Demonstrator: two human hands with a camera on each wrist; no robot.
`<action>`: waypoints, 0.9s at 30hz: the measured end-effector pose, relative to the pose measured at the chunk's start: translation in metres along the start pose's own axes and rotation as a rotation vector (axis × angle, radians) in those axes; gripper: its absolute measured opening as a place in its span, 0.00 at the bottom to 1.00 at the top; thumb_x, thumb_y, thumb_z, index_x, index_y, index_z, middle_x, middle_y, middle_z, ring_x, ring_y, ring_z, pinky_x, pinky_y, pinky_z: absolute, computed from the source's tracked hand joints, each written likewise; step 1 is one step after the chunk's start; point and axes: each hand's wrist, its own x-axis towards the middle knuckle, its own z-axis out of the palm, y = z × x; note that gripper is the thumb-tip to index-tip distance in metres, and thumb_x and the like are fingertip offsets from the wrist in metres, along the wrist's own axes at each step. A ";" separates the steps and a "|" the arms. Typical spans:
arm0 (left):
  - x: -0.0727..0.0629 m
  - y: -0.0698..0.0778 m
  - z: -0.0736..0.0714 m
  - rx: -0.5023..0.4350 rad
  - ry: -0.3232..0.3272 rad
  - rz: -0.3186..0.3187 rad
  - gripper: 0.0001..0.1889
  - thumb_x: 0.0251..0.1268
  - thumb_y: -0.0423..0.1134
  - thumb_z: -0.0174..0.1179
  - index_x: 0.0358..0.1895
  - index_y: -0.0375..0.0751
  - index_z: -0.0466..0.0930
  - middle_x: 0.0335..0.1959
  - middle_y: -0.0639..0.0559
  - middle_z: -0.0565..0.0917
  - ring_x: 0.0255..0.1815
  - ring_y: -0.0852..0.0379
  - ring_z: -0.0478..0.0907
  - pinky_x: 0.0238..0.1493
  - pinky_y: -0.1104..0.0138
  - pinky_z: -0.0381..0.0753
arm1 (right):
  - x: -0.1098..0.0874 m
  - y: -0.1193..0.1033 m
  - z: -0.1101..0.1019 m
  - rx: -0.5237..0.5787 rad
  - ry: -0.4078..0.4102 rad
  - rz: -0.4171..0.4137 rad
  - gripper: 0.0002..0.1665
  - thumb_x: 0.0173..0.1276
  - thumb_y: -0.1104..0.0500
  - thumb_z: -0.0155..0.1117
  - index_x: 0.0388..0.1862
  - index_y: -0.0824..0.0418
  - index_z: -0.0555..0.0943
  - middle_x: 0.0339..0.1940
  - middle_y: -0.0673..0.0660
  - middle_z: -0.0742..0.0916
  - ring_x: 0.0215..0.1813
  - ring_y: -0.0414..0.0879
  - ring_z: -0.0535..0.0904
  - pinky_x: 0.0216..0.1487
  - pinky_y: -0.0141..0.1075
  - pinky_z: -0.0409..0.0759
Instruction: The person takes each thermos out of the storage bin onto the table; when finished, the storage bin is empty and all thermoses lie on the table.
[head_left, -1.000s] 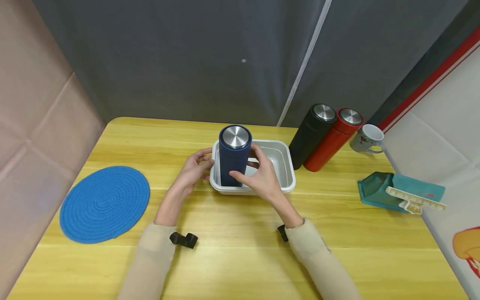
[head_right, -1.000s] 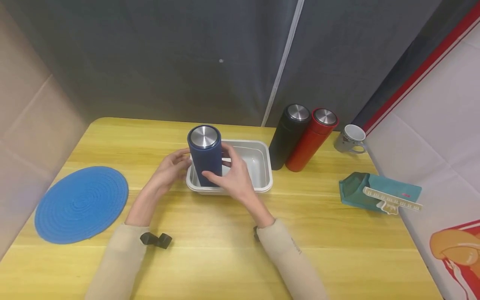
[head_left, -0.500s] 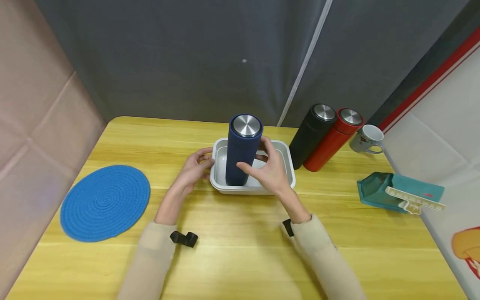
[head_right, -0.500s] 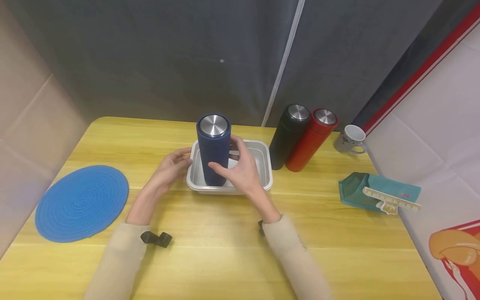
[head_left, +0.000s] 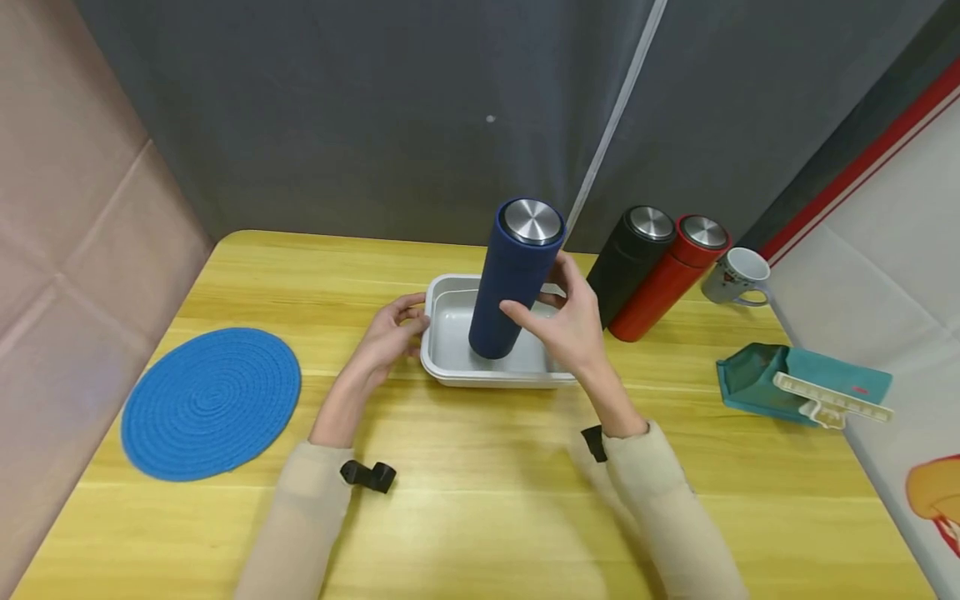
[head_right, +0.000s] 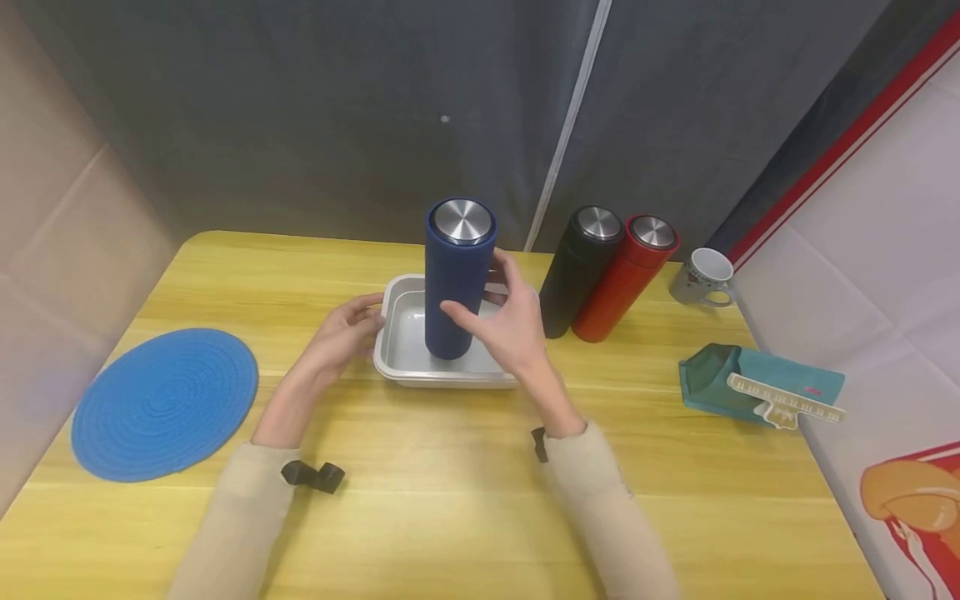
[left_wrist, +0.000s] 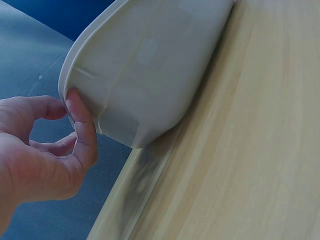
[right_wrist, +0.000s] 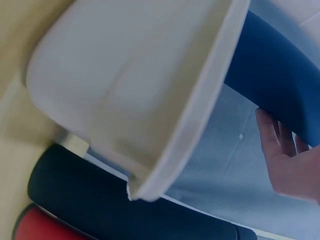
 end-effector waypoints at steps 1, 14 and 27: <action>0.000 0.000 0.000 0.000 -0.001 0.001 0.25 0.71 0.30 0.51 0.69 0.37 0.63 0.50 0.42 0.69 0.37 0.52 0.74 0.27 0.69 0.80 | 0.001 -0.001 -0.002 -0.004 0.007 -0.004 0.39 0.53 0.62 0.77 0.63 0.63 0.71 0.53 0.56 0.81 0.50 0.48 0.77 0.49 0.40 0.81; 0.000 0.000 0.000 0.013 -0.006 -0.003 0.26 0.71 0.30 0.51 0.70 0.37 0.61 0.56 0.37 0.69 0.40 0.52 0.73 0.30 0.69 0.80 | 0.006 -0.016 -0.033 -0.004 0.098 -0.011 0.36 0.53 0.64 0.76 0.61 0.61 0.72 0.51 0.54 0.82 0.48 0.46 0.78 0.46 0.34 0.81; 0.000 -0.001 0.000 0.009 -0.004 0.006 0.25 0.70 0.30 0.51 0.70 0.36 0.62 0.56 0.35 0.69 0.39 0.52 0.73 0.27 0.70 0.79 | 0.001 -0.018 -0.065 0.012 0.186 -0.018 0.35 0.53 0.68 0.74 0.61 0.59 0.73 0.49 0.53 0.82 0.48 0.48 0.80 0.47 0.31 0.81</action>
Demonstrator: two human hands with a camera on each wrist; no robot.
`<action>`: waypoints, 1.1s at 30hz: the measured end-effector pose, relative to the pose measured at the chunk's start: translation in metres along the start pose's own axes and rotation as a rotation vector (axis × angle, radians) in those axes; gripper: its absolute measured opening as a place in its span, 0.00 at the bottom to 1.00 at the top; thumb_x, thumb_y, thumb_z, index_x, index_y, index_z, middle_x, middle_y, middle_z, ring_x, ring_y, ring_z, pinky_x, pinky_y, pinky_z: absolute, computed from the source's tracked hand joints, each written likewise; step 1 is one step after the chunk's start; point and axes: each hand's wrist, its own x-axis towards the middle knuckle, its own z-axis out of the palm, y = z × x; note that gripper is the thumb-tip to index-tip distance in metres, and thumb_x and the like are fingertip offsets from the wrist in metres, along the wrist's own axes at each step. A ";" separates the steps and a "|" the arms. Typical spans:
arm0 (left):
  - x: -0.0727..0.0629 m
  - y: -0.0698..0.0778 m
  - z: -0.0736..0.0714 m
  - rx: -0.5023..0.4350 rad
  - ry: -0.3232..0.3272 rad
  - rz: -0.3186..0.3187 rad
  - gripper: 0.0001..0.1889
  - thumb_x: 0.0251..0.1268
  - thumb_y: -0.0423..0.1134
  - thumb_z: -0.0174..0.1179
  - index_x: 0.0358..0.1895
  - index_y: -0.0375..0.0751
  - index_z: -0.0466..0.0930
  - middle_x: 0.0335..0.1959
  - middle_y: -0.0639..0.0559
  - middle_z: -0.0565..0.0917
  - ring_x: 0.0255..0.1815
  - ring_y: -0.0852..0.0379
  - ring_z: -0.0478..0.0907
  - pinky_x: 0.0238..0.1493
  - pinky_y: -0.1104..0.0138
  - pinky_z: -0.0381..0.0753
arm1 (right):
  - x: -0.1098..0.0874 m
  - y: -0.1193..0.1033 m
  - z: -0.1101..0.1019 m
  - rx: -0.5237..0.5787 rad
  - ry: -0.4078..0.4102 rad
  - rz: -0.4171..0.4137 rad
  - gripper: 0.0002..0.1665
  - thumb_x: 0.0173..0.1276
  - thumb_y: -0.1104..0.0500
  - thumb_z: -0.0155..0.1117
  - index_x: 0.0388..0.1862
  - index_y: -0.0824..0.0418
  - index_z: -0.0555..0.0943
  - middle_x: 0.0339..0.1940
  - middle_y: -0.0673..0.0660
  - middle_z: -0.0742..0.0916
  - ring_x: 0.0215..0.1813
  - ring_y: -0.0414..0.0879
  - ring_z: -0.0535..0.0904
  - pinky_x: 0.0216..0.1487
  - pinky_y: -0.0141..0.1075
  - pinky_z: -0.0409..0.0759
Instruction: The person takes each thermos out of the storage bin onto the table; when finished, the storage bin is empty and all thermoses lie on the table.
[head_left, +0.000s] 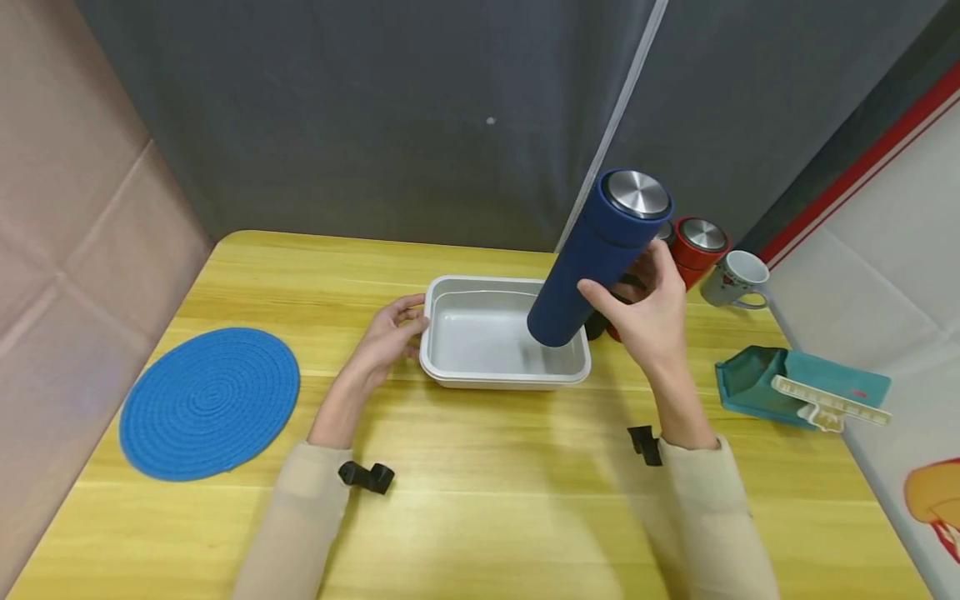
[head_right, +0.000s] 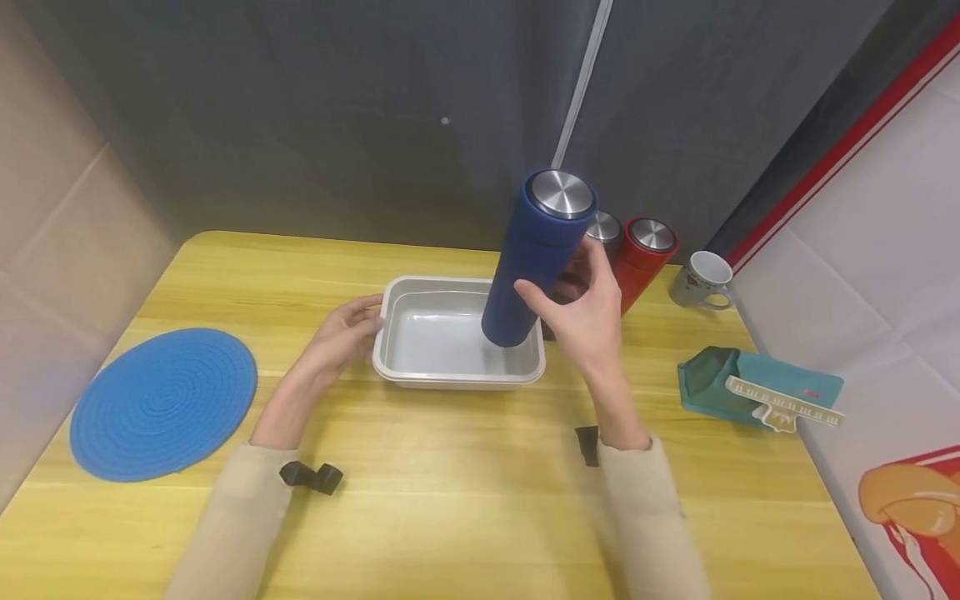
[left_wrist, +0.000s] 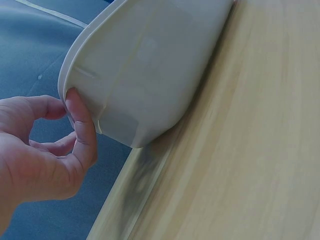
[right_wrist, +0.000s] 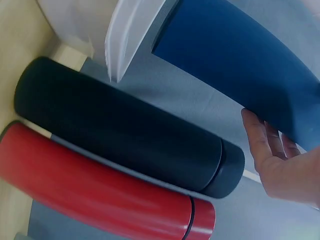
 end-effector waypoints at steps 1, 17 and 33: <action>0.000 0.000 0.000 0.002 0.000 0.001 0.26 0.70 0.30 0.51 0.70 0.36 0.62 0.56 0.35 0.69 0.39 0.53 0.73 0.27 0.70 0.79 | 0.000 0.000 -0.002 0.003 0.002 0.001 0.35 0.53 0.69 0.74 0.61 0.59 0.73 0.50 0.53 0.82 0.48 0.48 0.79 0.47 0.31 0.81; -0.001 0.000 -0.001 -0.004 0.008 -0.008 0.26 0.70 0.30 0.52 0.70 0.37 0.62 0.56 0.37 0.69 0.39 0.53 0.74 0.28 0.69 0.81 | 0.002 -0.003 -0.029 0.009 0.065 0.033 0.38 0.52 0.68 0.74 0.63 0.58 0.73 0.52 0.58 0.80 0.50 0.51 0.77 0.46 0.28 0.80; -0.004 0.001 -0.001 0.005 0.001 -0.006 0.26 0.71 0.31 0.52 0.71 0.38 0.61 0.56 0.36 0.70 0.41 0.51 0.73 0.28 0.69 0.80 | -0.010 0.003 -0.062 -0.037 0.158 0.094 0.39 0.52 0.69 0.74 0.64 0.56 0.73 0.53 0.57 0.79 0.51 0.48 0.77 0.44 0.26 0.78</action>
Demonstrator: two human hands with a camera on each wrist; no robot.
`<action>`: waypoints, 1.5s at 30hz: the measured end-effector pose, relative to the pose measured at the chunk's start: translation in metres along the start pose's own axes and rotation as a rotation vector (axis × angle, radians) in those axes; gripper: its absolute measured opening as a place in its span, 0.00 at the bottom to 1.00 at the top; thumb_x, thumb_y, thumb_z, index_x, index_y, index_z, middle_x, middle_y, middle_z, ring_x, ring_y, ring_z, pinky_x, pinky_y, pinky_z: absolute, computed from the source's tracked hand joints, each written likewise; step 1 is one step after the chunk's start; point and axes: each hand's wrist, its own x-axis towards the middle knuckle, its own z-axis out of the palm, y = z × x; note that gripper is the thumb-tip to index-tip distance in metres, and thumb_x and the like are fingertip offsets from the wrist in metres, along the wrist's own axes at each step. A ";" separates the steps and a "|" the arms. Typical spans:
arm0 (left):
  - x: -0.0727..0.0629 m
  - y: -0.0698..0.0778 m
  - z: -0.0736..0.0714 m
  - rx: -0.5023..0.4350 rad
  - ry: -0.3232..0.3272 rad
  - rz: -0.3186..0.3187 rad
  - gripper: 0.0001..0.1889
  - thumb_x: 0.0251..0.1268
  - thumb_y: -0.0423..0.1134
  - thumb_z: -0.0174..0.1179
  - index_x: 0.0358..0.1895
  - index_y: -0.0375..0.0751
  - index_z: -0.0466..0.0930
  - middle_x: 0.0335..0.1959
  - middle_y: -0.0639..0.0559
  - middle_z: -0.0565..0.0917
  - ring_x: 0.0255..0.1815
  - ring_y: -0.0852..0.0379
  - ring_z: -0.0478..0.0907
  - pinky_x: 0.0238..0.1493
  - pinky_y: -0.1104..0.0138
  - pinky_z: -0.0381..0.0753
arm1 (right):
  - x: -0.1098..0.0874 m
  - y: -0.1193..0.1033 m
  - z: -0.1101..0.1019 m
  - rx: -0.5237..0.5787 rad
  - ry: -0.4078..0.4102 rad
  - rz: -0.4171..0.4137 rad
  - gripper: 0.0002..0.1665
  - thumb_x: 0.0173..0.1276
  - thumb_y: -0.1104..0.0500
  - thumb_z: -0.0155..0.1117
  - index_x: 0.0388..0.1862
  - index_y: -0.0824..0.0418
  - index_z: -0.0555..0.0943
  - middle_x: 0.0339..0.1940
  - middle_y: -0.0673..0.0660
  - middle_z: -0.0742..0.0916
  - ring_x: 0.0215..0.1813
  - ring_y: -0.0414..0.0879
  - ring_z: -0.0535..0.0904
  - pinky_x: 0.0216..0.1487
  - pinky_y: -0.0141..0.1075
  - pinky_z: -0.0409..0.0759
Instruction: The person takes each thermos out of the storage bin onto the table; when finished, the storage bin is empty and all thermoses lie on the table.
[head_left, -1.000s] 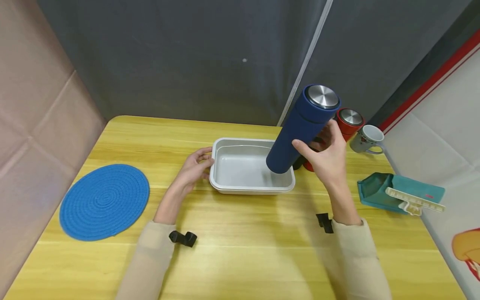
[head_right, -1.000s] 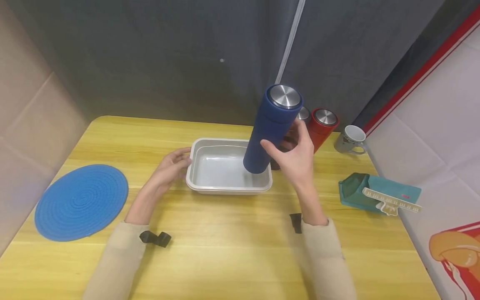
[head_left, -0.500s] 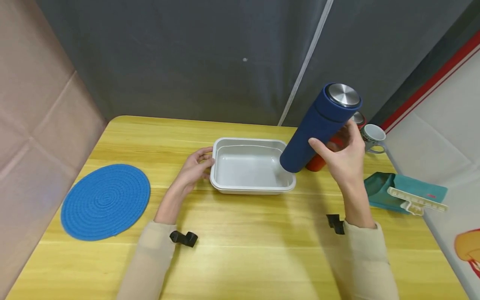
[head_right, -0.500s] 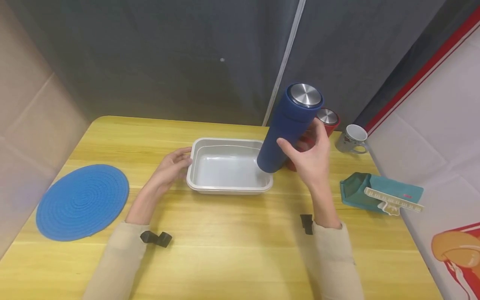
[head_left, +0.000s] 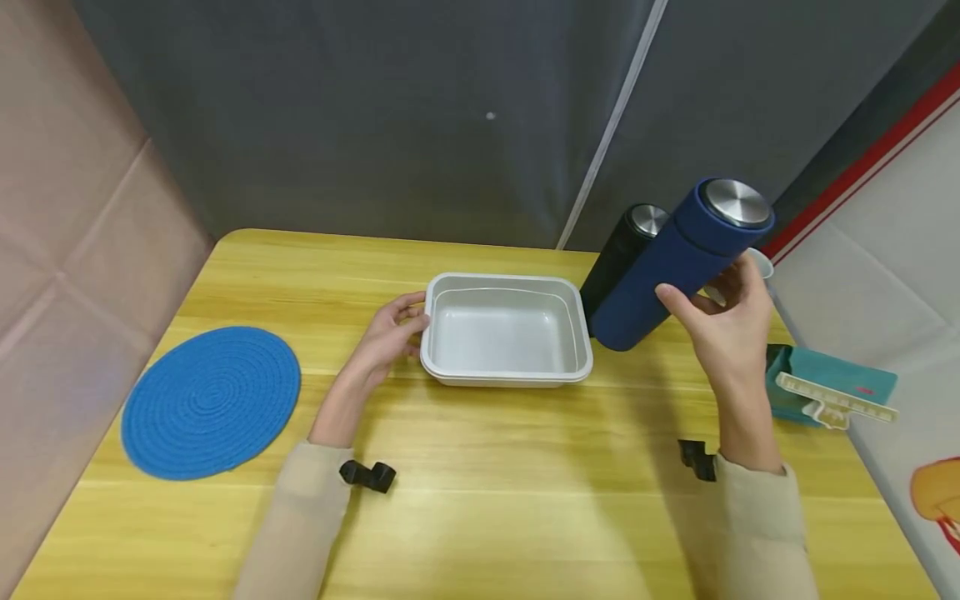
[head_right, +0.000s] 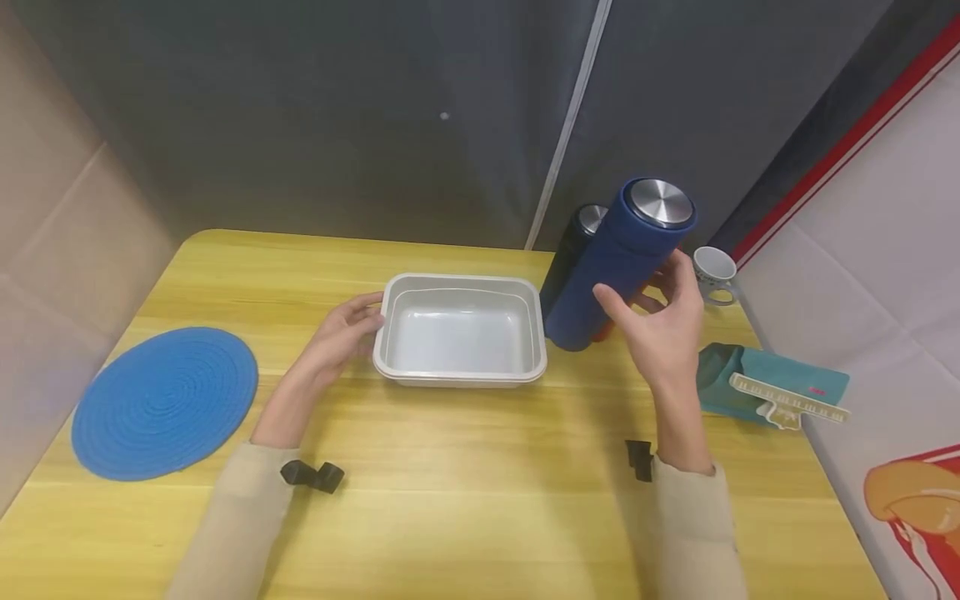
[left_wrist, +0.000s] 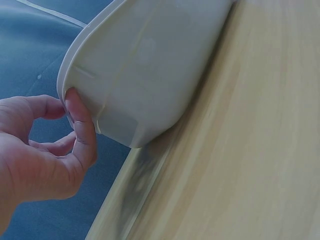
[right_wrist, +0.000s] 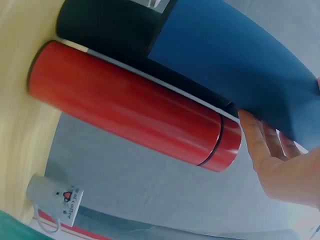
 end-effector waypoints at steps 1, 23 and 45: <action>0.000 0.000 0.000 0.001 -0.001 0.000 0.26 0.71 0.31 0.52 0.71 0.38 0.61 0.57 0.36 0.69 0.41 0.50 0.73 0.28 0.69 0.80 | -0.001 0.001 -0.001 -0.007 0.005 0.006 0.39 0.52 0.69 0.74 0.64 0.56 0.73 0.53 0.56 0.79 0.51 0.48 0.77 0.44 0.26 0.78; 0.000 0.000 0.000 0.002 -0.009 0.000 0.26 0.71 0.31 0.51 0.71 0.38 0.61 0.57 0.35 0.69 0.39 0.51 0.73 0.27 0.70 0.79 | -0.017 0.045 -0.030 -0.211 0.115 0.091 0.38 0.56 0.64 0.74 0.66 0.53 0.72 0.51 0.49 0.79 0.50 0.42 0.75 0.43 0.23 0.77; -0.005 0.000 -0.004 0.025 -0.008 -0.002 0.26 0.72 0.32 0.51 0.71 0.38 0.60 0.57 0.34 0.70 0.35 0.54 0.74 0.26 0.70 0.78 | -0.014 0.076 -0.046 -0.321 0.238 0.107 0.38 0.55 0.59 0.75 0.65 0.53 0.72 0.50 0.44 0.77 0.48 0.38 0.74 0.42 0.24 0.76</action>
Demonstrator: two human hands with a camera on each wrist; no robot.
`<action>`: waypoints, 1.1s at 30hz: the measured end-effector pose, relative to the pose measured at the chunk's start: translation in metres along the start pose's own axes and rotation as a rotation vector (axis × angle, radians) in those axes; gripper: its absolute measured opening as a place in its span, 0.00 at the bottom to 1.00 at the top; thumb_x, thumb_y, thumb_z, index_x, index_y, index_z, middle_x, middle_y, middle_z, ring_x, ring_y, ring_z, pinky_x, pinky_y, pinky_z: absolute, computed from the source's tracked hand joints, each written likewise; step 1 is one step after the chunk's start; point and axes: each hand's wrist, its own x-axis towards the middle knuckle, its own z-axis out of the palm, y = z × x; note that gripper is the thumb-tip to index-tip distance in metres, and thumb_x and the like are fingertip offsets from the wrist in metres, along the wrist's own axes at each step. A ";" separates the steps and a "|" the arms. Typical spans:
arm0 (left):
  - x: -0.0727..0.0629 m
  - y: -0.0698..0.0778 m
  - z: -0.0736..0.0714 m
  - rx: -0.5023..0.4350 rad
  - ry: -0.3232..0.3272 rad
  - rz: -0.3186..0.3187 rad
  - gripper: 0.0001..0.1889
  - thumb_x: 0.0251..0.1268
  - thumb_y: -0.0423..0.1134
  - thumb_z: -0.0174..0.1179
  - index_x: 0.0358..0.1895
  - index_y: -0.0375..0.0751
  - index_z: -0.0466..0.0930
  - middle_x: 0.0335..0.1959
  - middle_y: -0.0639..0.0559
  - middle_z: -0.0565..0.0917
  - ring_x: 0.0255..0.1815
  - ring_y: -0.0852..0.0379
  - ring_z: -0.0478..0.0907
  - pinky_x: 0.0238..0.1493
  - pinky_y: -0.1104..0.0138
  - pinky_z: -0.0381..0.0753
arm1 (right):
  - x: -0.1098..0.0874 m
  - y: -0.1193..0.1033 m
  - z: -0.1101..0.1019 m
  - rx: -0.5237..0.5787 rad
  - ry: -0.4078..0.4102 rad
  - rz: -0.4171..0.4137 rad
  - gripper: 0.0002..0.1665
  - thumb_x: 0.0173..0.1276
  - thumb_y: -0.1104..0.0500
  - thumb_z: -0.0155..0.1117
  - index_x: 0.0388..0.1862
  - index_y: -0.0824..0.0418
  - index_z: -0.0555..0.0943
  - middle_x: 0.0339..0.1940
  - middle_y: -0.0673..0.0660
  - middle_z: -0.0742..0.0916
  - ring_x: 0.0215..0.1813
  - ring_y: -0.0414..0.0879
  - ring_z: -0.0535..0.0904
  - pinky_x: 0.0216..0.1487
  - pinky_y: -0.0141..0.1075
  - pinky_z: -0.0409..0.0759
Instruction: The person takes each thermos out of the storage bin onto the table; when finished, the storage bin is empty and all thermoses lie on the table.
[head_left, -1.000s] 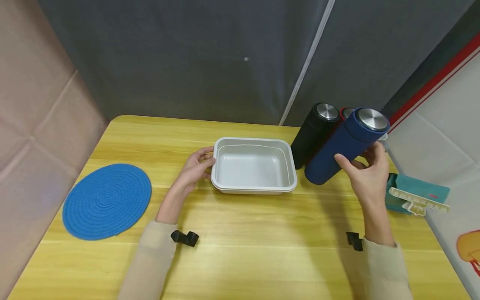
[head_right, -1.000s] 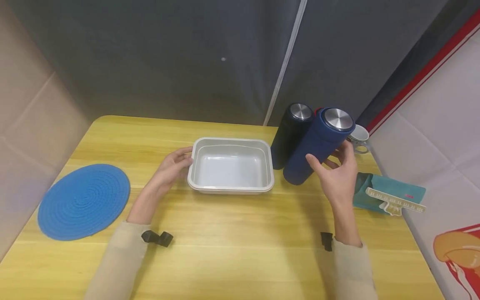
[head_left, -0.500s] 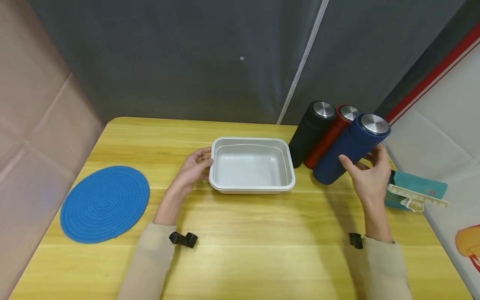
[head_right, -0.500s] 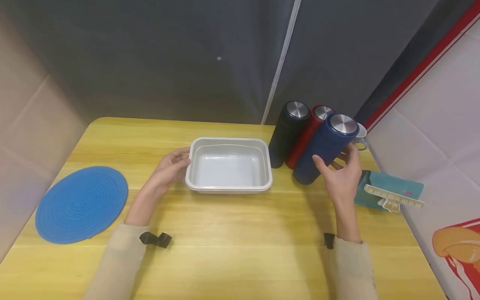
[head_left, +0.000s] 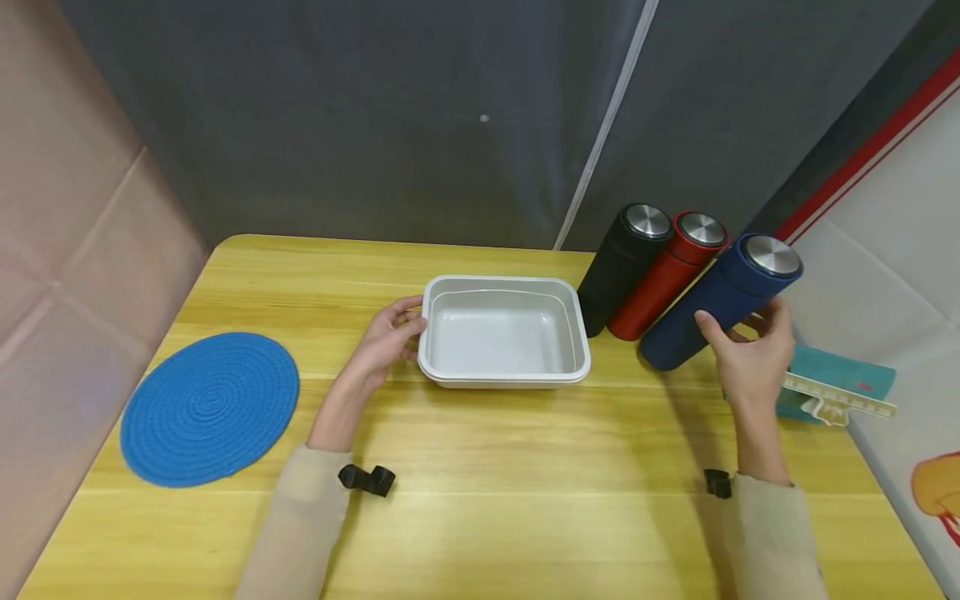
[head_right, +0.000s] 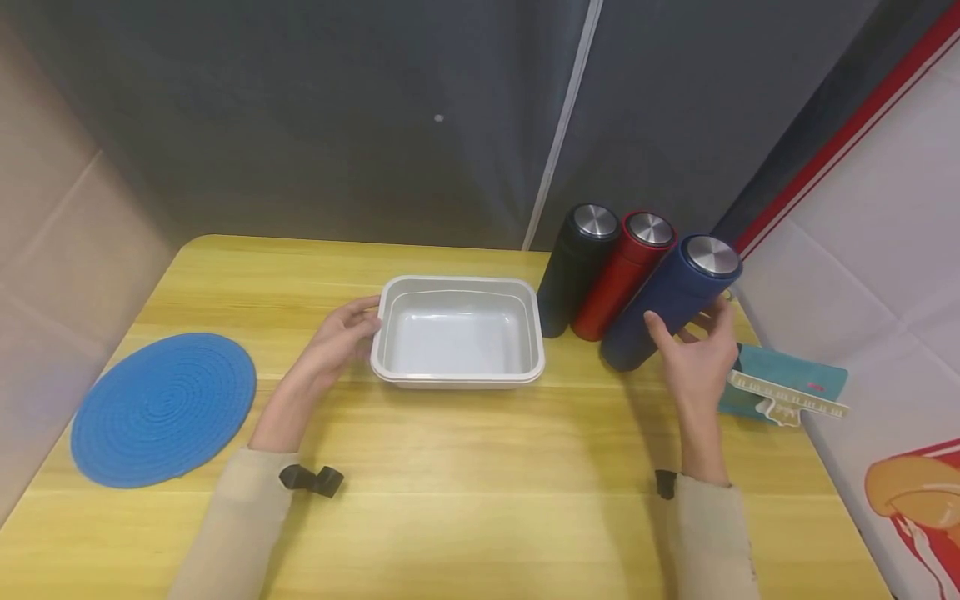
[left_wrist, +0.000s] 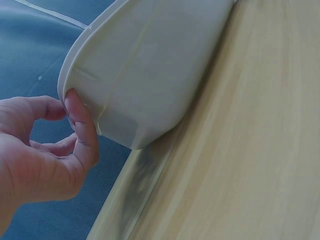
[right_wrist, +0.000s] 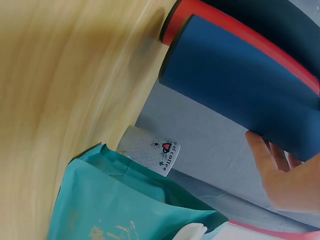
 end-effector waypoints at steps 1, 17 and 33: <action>0.000 0.000 0.000 -0.001 0.000 -0.001 0.26 0.72 0.32 0.51 0.71 0.38 0.60 0.57 0.34 0.70 0.36 0.54 0.74 0.26 0.70 0.78 | 0.002 0.000 0.000 0.001 0.002 0.008 0.38 0.55 0.58 0.75 0.65 0.53 0.72 0.50 0.44 0.77 0.48 0.38 0.73 0.42 0.24 0.76; 0.001 -0.001 0.000 -0.008 0.003 -0.009 0.26 0.72 0.32 0.51 0.71 0.38 0.60 0.56 0.35 0.71 0.36 0.53 0.74 0.26 0.69 0.79 | 0.024 0.007 0.004 -0.075 0.023 0.091 0.38 0.56 0.51 0.75 0.65 0.51 0.70 0.50 0.43 0.75 0.46 0.35 0.71 0.47 0.30 0.71; 0.003 -0.005 0.000 -0.036 -0.011 0.020 0.26 0.71 0.31 0.51 0.70 0.37 0.62 0.56 0.33 0.72 0.37 0.51 0.75 0.27 0.68 0.80 | 0.039 0.018 0.016 -0.028 0.062 0.152 0.39 0.55 0.52 0.75 0.64 0.52 0.70 0.48 0.45 0.75 0.44 0.36 0.71 0.46 0.29 0.69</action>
